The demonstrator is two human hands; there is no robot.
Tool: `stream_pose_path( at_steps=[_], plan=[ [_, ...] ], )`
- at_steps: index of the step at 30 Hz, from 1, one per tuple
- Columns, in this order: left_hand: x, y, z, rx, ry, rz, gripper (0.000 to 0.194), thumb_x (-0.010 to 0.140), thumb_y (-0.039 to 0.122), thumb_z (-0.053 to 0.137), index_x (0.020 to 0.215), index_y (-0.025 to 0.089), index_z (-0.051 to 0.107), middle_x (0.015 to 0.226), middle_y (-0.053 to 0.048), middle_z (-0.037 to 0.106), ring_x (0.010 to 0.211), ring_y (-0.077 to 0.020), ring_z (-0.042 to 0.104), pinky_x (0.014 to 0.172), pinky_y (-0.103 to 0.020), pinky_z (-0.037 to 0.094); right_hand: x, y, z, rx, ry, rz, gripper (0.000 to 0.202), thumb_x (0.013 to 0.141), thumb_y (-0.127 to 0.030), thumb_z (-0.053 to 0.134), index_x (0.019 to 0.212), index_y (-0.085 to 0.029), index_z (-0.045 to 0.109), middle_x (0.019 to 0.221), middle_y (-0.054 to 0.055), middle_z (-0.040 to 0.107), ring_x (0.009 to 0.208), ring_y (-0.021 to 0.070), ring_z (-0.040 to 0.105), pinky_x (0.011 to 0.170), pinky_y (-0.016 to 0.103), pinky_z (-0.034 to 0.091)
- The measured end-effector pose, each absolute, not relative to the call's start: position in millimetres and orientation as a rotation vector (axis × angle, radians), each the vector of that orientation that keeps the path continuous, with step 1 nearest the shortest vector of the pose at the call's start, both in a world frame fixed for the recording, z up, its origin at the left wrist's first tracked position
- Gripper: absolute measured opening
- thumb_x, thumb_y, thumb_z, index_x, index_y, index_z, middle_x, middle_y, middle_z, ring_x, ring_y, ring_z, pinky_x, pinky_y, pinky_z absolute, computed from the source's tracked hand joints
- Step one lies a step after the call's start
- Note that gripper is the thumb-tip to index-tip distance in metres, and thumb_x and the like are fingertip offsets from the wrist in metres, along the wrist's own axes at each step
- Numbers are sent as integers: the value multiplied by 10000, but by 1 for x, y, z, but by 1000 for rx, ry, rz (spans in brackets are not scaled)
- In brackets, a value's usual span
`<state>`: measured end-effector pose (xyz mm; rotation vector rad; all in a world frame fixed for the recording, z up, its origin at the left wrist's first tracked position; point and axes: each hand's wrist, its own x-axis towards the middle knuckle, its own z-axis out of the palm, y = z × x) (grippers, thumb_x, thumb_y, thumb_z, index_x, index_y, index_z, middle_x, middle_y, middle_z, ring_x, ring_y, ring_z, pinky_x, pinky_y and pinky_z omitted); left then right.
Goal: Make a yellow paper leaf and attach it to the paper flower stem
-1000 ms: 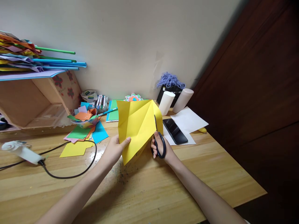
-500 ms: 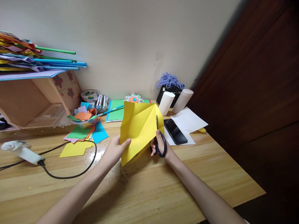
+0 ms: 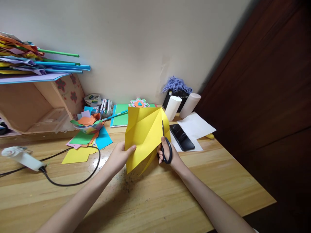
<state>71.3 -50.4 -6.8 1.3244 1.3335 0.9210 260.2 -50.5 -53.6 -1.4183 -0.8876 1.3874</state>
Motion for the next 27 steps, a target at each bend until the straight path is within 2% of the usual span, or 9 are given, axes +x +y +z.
stream_pose_path(
  at_steps=[6, 11, 19, 24, 27],
  plan=[
    [66, -49, -5, 1254, 1274, 798, 261, 568, 354, 687, 756, 174, 689, 729, -61, 706, 712, -260, 647, 610, -321, 507, 263, -49, -57, -1360, -964, 1398, 655, 575, -839, 344, 485, -192, 391, 342, -74, 333, 246, 63, 381, 281, 218, 451],
    [66, -49, -4, 1230, 1233, 733, 270, 592, 360, 681, 780, 167, 684, 763, -75, 708, 717, -260, 647, 625, -324, 495, 262, -50, -54, -1384, -946, 1372, 634, 561, -824, 402, 522, -192, 402, 358, -84, 328, 261, 61, 373, 270, 219, 448],
    [64, -48, -6, 1249, 1241, 608, 416, 644, 392, 641, 969, 133, 640, 890, -90, 697, 807, -266, 636, 705, -338, 472, 261, -51, -53, -1405, -918, 1364, 608, 561, -803, 447, 611, -198, 403, 357, -107, 325, 252, 57, 352, 249, 211, 427],
    [60, -46, -9, 1264, 1204, 528, 483, 637, 399, 656, 1043, 143, 602, 1003, -80, 672, 954, -279, 601, 782, -345, 467, 265, -47, -63, -1387, -983, 1350, 666, 598, -840, 303, 507, -189, 412, 337, -67, 355, 260, 71, 393, 283, 220, 450],
    [59, -45, -9, 1287, 1181, 498, 500, 662, 384, 640, 1096, 147, 571, 1066, -79, 650, 1001, -278, 581, 816, -348, 456, 267, -46, -66, -1409, -1005, 1315, 676, 602, -844, 278, 474, -194, 410, 309, -53, 357, 257, 83, 409, 284, 218, 446]
  ],
)
